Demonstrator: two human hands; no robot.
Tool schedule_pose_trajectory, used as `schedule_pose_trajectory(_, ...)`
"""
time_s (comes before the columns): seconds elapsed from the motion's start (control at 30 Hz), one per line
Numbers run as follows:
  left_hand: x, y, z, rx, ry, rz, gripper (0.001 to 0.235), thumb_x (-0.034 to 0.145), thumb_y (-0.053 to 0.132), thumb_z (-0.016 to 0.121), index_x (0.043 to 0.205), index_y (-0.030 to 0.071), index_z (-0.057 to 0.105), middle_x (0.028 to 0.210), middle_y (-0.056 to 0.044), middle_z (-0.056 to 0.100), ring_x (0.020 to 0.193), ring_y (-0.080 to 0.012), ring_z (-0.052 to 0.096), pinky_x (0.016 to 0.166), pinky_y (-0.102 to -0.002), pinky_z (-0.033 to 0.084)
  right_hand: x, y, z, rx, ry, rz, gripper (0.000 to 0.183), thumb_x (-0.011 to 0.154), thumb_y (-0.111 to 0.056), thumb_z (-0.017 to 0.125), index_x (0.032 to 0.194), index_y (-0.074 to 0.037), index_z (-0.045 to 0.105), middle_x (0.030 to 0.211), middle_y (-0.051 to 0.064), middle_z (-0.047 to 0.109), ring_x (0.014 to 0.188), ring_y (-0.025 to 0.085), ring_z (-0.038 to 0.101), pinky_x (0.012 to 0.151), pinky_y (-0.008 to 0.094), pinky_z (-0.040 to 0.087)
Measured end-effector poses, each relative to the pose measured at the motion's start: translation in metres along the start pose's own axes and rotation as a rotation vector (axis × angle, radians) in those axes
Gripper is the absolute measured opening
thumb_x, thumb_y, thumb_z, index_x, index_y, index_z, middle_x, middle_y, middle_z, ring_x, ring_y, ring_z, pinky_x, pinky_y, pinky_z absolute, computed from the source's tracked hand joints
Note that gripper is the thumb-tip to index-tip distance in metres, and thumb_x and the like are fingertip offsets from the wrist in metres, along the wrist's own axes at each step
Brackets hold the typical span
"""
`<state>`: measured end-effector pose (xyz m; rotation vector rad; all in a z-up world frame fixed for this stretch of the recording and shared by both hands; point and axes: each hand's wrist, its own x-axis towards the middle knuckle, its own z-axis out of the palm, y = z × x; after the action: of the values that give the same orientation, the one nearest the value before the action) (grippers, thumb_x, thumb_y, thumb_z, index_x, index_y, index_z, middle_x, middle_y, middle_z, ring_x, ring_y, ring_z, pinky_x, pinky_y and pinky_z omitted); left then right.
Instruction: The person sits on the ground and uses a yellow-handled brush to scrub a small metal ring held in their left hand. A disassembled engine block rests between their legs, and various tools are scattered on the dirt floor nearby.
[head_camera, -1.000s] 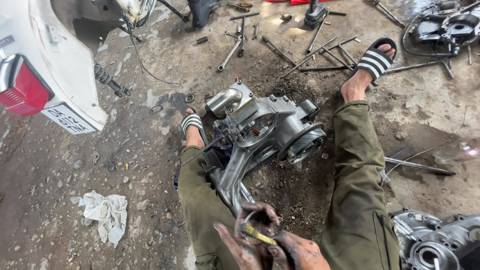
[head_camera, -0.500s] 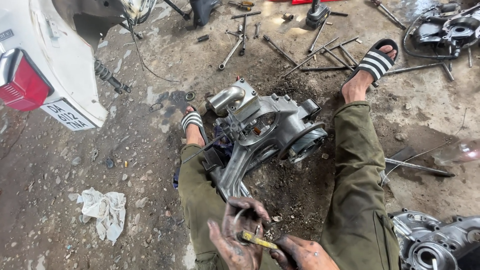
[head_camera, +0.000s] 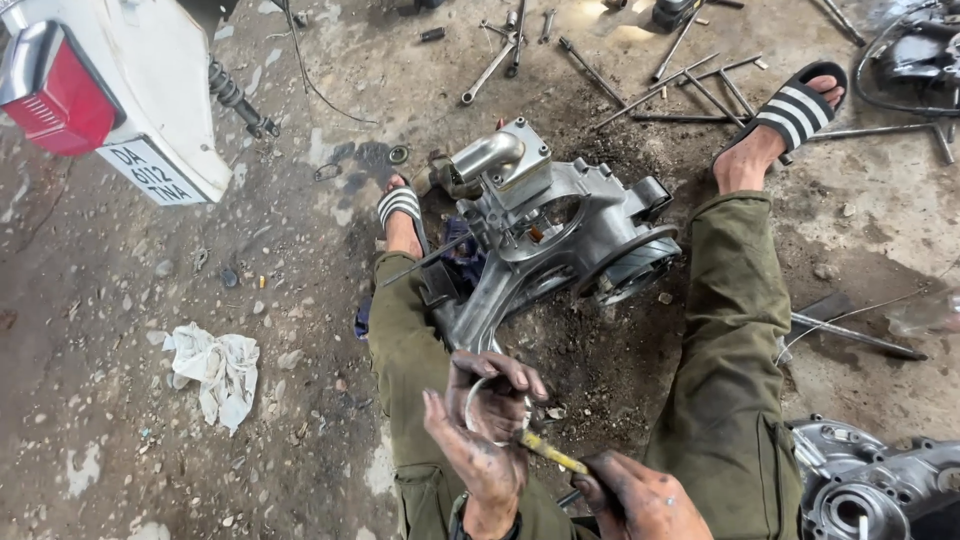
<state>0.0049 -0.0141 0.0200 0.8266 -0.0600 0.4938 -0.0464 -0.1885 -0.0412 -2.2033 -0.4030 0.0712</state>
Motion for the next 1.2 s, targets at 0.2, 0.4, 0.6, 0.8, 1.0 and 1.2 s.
schedule_pose_trajectory(0.2, 0.000, 0.004, 0.008, -0.100, 0.029, -0.004, 0.049, 0.106, 0.050, 0.036, 0.098, 0.008, 0.058, 0.086, -0.013, 0.064, 0.075, -0.0286, 0.062, 0.068, -0.043, 0.054, 0.003, 0.000, -0.004, -0.024, -0.076, -0.007, 0.017, 0.095, -0.034, 0.061, 0.088, -0.020, 0.065, 0.071, -0.002, 0.061, 0.047, 0.019, 0.061, 0.046, 0.041, 0.049)
schedule_pose_trajectory(0.4, -0.003, 0.003, 0.006, -0.116, -0.005, -0.025, 0.039, 0.108, 0.043, 0.035, 0.101, 0.009, 0.054, 0.090, -0.012, 0.061, 0.080, -0.0268, 0.060, 0.073, -0.043, 0.054, 0.012, -0.013, -0.018, 0.028, -0.109, -0.172, 0.016, 0.095, -0.025, 0.064, 0.101, -0.011, 0.069, 0.080, -0.003, 0.071, 0.044, 0.012, 0.070, 0.043, 0.035, 0.067)
schedule_pose_trajectory(0.6, -0.004, 0.015, 0.018, -0.087, 0.015, -0.048, 0.031, 0.106, 0.037, 0.041, 0.098, 0.009, 0.051, 0.087, -0.011, 0.057, 0.079, -0.0290, 0.059, 0.074, -0.044, 0.052, 0.009, -0.010, -0.022, 0.041, -0.197, -0.145, 0.021, 0.088, -0.009, 0.060, 0.107, -0.013, 0.068, 0.084, 0.000, 0.077, 0.055, 0.011, 0.077, 0.051, 0.029, 0.072)
schedule_pose_trajectory(0.8, -0.004, 0.020, 0.019, -0.121, 0.034, -0.070, 0.031, 0.105, 0.039, 0.043, 0.097, 0.010, 0.051, 0.085, -0.011, 0.059, 0.077, -0.0296, 0.061, 0.071, -0.045, 0.052, 0.004, -0.012, -0.022, 0.031, -0.160, -0.256, 0.009, 0.095, -0.019, 0.065, 0.098, -0.010, 0.066, 0.079, -0.002, 0.070, 0.045, 0.010, 0.070, 0.041, 0.029, 0.069)
schedule_pose_trajectory(1.0, -0.009, 0.026, 0.025, -0.168, 0.061, -0.123, 0.029, 0.106, 0.038, 0.042, 0.097, 0.011, 0.050, 0.087, -0.010, 0.057, 0.078, -0.0285, 0.059, 0.074, -0.042, 0.052, -0.001, -0.022, -0.032, -0.019, -0.127, -0.211, 0.022, 0.091, -0.020, 0.068, 0.108, -0.008, 0.073, 0.100, 0.009, 0.079, 0.052, 0.017, 0.080, 0.050, 0.031, 0.073)
schedule_pose_trajectory(1.2, -0.021, 0.033, 0.028, -0.229, 0.107, -0.180, 0.032, 0.110, 0.035, 0.038, 0.098, 0.009, 0.052, 0.089, -0.010, 0.055, 0.078, -0.0283, 0.057, 0.076, -0.040, 0.050, -0.014, -0.034, -0.047, -0.077, -0.192, -0.154, 0.022, 0.093, -0.016, 0.062, 0.114, -0.012, 0.066, 0.093, 0.006, 0.072, 0.071, 0.029, 0.072, 0.059, 0.040, 0.055)
